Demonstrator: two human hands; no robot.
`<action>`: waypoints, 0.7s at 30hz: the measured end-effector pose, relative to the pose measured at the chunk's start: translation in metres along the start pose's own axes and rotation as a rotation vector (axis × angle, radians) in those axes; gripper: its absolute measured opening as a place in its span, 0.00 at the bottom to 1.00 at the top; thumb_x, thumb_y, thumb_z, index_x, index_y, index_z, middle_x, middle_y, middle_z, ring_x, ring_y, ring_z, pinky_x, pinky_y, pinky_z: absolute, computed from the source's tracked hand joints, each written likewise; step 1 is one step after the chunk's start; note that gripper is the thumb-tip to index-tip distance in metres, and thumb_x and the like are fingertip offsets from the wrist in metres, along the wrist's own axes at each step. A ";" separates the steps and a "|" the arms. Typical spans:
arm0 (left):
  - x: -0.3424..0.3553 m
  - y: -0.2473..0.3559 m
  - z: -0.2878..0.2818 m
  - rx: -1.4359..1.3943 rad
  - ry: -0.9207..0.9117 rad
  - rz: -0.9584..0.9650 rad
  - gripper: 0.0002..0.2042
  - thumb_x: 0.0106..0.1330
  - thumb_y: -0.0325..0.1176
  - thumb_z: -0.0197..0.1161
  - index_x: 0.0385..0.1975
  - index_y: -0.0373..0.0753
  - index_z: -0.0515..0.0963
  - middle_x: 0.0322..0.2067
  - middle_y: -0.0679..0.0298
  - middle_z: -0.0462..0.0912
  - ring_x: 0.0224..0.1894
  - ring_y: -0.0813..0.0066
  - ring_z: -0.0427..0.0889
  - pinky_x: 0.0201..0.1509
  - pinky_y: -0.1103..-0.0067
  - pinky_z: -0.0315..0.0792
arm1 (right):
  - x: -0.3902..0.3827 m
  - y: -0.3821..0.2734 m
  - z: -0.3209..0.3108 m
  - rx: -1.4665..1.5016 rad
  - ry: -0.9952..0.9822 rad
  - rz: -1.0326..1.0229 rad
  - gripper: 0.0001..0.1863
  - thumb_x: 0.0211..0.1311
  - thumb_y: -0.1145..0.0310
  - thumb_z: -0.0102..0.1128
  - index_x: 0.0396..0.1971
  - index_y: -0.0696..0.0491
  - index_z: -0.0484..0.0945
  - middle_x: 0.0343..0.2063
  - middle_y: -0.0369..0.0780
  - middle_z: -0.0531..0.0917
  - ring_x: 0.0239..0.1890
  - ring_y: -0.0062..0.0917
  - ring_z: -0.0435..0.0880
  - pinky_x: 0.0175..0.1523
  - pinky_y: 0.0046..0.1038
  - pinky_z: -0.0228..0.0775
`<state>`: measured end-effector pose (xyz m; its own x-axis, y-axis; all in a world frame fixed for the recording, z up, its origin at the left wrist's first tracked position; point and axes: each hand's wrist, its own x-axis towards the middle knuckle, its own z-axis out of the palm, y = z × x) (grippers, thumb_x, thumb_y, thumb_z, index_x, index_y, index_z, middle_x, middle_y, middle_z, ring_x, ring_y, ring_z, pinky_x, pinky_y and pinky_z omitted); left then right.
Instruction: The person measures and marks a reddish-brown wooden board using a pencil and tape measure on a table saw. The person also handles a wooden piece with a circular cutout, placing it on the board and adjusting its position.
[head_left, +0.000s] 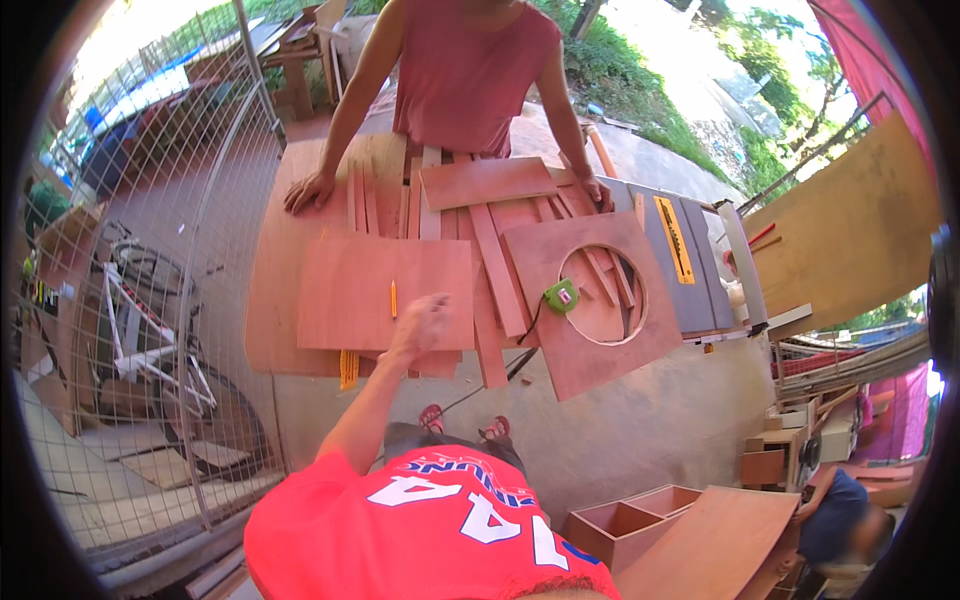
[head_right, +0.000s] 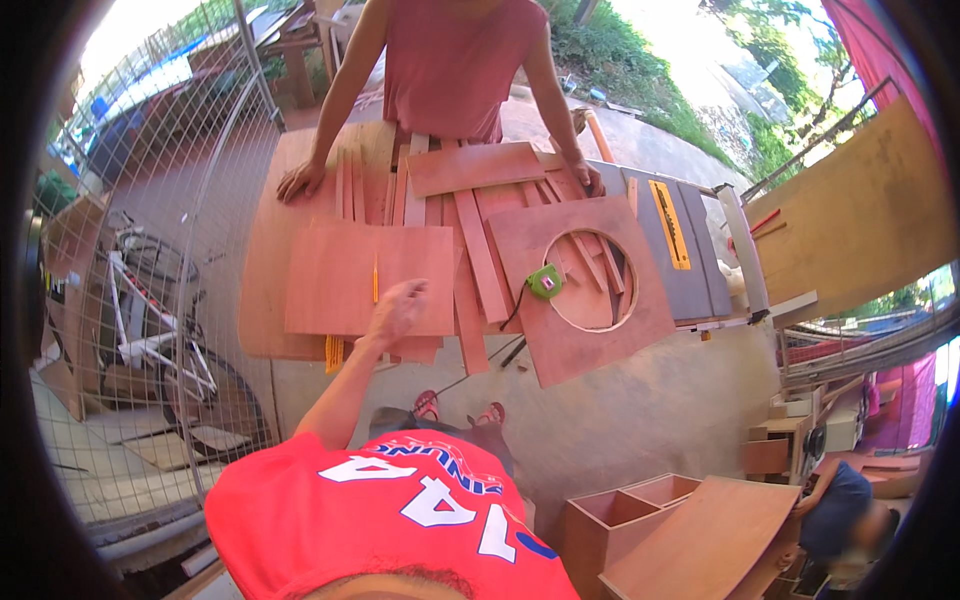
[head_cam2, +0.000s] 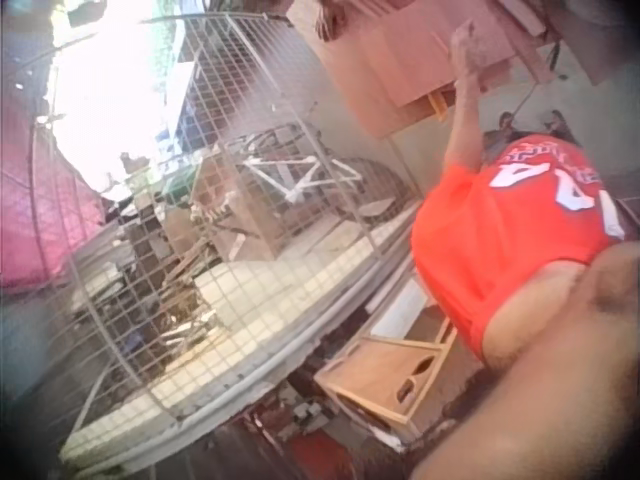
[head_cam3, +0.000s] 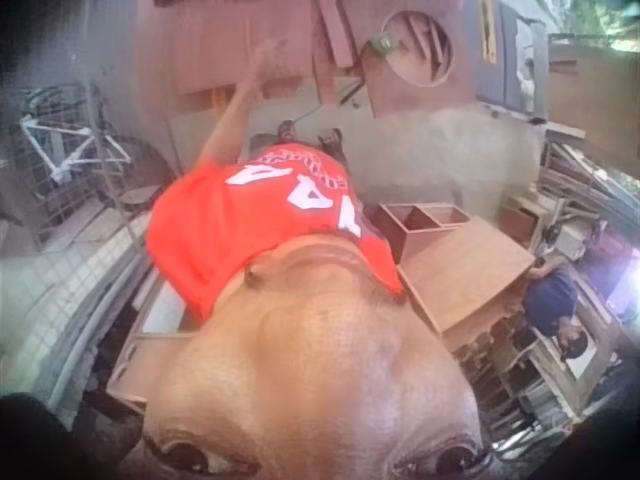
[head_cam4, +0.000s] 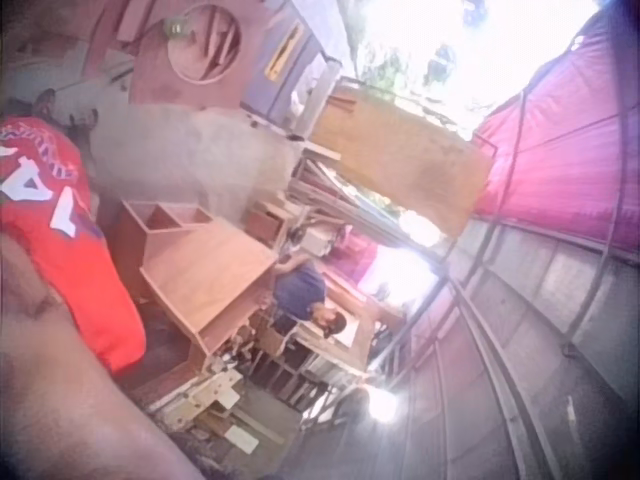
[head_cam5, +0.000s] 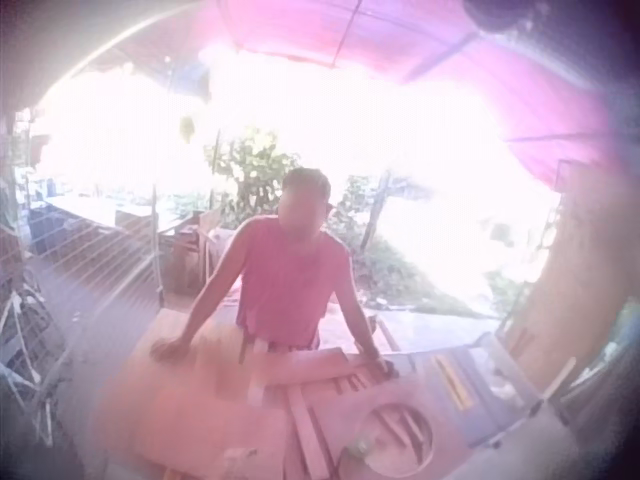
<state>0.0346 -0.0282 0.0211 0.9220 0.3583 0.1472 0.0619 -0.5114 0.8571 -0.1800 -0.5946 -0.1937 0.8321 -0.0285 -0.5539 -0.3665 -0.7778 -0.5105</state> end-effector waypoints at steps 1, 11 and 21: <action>0.000 -0.011 -0.014 0.097 0.124 -0.023 0.21 0.69 0.32 0.65 0.61 0.37 0.76 0.53 0.53 0.84 0.53 0.55 0.84 0.58 0.65 0.77 | 0.002 -0.004 -0.001 -0.044 0.017 -0.056 0.18 0.68 0.55 0.59 0.37 0.57 0.84 0.34 0.44 0.87 0.34 0.34 0.86 0.36 0.40 0.77; -0.039 -0.019 -0.004 0.657 0.438 -0.335 0.13 0.66 0.36 0.66 0.49 0.44 0.77 0.46 0.58 0.81 0.52 0.55 0.79 0.54 0.58 0.71 | 0.072 -0.043 -0.037 0.657 -0.123 0.437 0.21 0.70 0.57 0.62 0.57 0.53 0.76 0.44 0.39 0.85 0.40 0.29 0.87 0.40 0.33 0.78; -0.051 -0.009 0.061 0.730 0.550 -0.315 0.08 0.68 0.37 0.64 0.42 0.46 0.76 0.41 0.61 0.80 0.50 0.58 0.79 0.50 0.58 0.69 | 0.131 -0.028 -0.082 0.524 -0.230 0.208 0.22 0.73 0.55 0.60 0.54 0.57 0.79 0.43 0.43 0.88 0.46 0.33 0.88 0.50 0.36 0.80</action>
<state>0.0104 -0.0896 -0.0243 0.5260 0.7826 0.3329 0.6691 -0.6224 0.4060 -0.0265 -0.6279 -0.1979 0.6307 0.0350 -0.7752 -0.7168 -0.3566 -0.5992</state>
